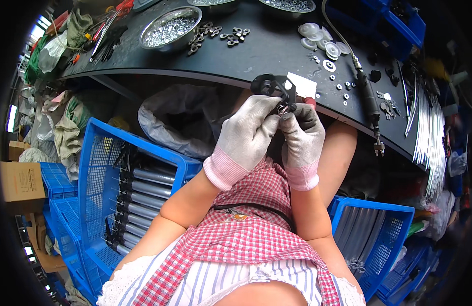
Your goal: Assembling mechanical components into a manual grease gun or dispensing tool.
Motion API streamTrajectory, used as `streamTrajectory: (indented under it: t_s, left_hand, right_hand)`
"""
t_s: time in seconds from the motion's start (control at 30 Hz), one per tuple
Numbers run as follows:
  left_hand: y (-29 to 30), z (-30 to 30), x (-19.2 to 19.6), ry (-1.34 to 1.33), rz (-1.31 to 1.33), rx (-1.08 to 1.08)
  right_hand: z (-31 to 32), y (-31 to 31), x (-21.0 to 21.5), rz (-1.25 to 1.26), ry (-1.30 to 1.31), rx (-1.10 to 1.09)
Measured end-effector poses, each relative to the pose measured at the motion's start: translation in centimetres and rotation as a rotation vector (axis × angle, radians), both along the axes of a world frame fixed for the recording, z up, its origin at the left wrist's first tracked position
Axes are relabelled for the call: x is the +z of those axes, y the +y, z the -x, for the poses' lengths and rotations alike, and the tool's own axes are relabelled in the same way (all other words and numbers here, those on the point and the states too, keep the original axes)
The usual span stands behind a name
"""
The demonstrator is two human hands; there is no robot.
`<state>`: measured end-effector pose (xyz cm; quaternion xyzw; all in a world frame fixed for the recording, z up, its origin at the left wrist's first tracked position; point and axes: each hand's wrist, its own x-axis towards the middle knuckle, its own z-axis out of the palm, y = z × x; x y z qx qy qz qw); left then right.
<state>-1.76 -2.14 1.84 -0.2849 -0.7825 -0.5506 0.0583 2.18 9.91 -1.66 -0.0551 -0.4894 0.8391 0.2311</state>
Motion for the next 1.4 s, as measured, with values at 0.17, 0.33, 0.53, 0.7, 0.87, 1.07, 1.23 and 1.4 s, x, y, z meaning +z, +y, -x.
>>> streamTrajectory:
  t_s: [0.17, 0.33, 0.53, 0.7, 0.87, 1.07, 1.23, 1.4]
  left_hand:
    - [-0.3, 0.1, 0.8, -0.151, -0.040, -0.052]
    - [0.1, 0.4, -0.8, -0.261, -0.047, -0.194]
    - [2.0, 0.4, 0.0, -0.312, 0.002, -0.147]
    - [1.8, 0.9, -0.6, -0.301, 0.052, -0.118]
    - [-0.1, 1.3, -2.0, -0.338, 0.010, -0.108]
    - [0.8, 1.8, -1.0, -0.498, -0.105, -0.097]
    - [0.5, 2.5, -1.3, -0.505, -0.177, -0.115]
    - [1.2, 3.2, 1.0, -0.463, -0.233, -0.121]
  right_hand:
    - [-0.3, 1.0, 1.5, 0.082, -0.163, 0.220]
    - [-1.0, 3.1, 3.2, -0.205, -0.220, 0.219]
    - [-1.3, 3.8, 1.9, -0.298, -0.249, 0.067]
    - [-2.2, 8.0, 4.7, -0.893, -0.182, 0.044]
    - [-0.1, 23.5, 7.6, -0.948, -0.371, -0.702]
    - [3.1, 38.4, 2.7, -1.754, -1.014, -0.137]
    - [4.3, 38.1, 4.6, -1.678, -1.019, -0.058]
    - [2.9, 34.6, 7.0, -1.134, -0.506, -0.319]
